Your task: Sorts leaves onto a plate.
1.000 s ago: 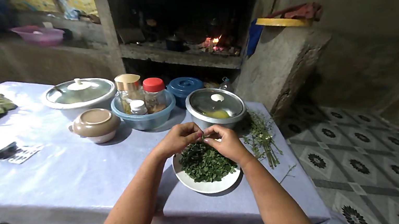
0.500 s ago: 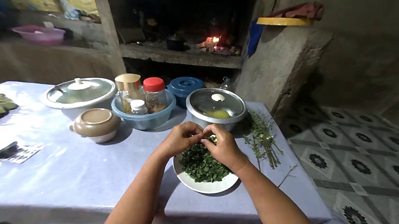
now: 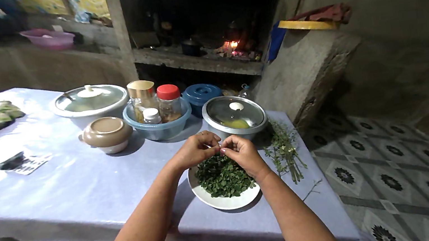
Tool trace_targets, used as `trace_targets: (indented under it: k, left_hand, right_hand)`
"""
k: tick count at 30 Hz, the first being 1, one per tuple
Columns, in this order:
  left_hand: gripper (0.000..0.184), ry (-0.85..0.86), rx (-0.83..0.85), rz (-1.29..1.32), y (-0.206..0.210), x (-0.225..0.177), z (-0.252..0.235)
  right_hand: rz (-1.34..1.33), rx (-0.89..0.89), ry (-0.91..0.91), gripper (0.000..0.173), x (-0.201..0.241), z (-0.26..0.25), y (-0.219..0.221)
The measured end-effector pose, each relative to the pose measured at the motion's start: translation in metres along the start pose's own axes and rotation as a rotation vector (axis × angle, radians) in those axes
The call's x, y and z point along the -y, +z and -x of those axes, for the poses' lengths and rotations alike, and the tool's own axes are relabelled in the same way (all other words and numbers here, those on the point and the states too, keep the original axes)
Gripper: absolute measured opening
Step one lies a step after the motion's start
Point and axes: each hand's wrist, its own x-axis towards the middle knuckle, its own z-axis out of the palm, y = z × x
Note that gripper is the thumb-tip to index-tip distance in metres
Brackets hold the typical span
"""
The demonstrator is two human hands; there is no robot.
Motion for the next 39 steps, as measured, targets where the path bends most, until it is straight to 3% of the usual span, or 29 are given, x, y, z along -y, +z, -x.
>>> trace_targets:
  k: [7, 18, 23, 28, 39]
  left_hand:
    - [0.011, 0.004, 0.014, -0.025, -0.002, 0.0, 0.0]
    - [0.006, -0.016, -0.036, -0.031, -0.01, -0.001, 0.004]
    - [0.013, -0.018, -0.021, -0.058, -0.011, 0.0, 0.003]
    - [0.011, 0.034, 0.06, -0.079, -0.005, 0.001, 0.0]
    - [0.012, 0.116, 0.003, -0.075, 0.002, 0.006, -0.003]
  right_hand:
    - [-0.197, 0.07, 0.096, 0.005, 0.002, 0.0, -0.003]
    - [-0.177, 0.1, 0.119, 0.005, 0.004, 0.0, -0.009]
    - [-0.214, 0.073, 0.109, 0.005, 0.005, 0.0, -0.012]
    - [-0.216, 0.052, 0.11, 0.005, 0.007, 0.0, -0.011]
    - [-0.203, 0.064, 0.118, 0.005, 0.004, 0.0, -0.005]
